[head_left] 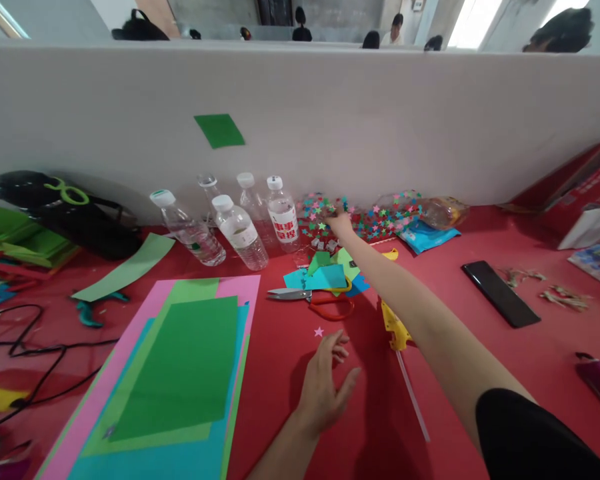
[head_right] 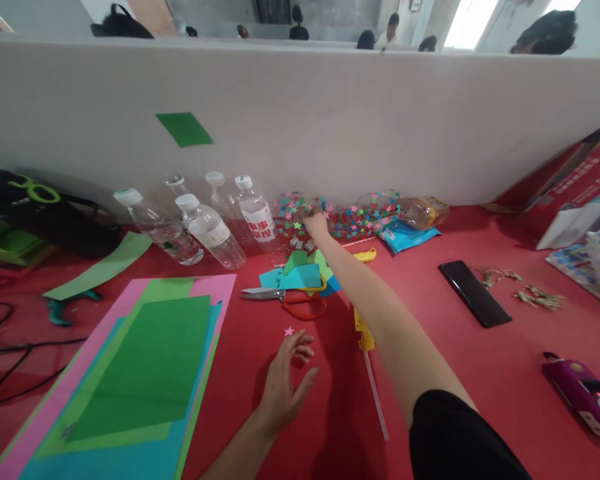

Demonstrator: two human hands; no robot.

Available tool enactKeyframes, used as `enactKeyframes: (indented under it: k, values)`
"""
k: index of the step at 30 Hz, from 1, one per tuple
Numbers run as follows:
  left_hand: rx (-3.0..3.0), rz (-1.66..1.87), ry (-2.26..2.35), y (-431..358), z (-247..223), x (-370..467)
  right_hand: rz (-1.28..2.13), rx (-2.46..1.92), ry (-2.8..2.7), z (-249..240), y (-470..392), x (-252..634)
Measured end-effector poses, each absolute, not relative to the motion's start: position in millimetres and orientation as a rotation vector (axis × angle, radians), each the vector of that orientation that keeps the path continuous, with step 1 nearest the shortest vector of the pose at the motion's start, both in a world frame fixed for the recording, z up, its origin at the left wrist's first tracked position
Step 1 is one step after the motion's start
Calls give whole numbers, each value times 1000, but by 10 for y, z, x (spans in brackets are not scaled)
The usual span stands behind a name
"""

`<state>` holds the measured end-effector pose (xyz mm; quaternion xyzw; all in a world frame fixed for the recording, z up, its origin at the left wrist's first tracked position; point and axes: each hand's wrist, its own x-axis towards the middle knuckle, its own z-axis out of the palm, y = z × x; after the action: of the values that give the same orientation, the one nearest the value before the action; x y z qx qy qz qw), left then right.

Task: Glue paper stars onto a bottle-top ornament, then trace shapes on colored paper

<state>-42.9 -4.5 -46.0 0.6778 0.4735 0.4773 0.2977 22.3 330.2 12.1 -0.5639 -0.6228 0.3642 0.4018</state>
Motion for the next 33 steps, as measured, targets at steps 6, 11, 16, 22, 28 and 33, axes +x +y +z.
enactKeyframes:
  k: [6, 11, 16, 22, 28, 33]
  values:
    - [1741, 1248, 1276, -14, -483, -425, 816, -1518, -1695, 58, 3432, 213]
    - [1717, 1241, 1280, -21, -503, -426, 766, -1540, -1799, 84, 3402, 249]
    - [1705, 1233, 1289, -20, -512, -428, 685, -1486, -1908, 144, 3317, 324]
    - [1674, 1224, 1276, -5, -463, -412, 506, -1388, -1938, 252, 3049, 243]
    - [1695, 1213, 1279, -5, -453, -411, 674, -1202, -1992, 301, 2818, -175]
    - [1725, 1240, 1264, -14, -442, -416, 753, -1250, -2017, 233, 2802, -397]
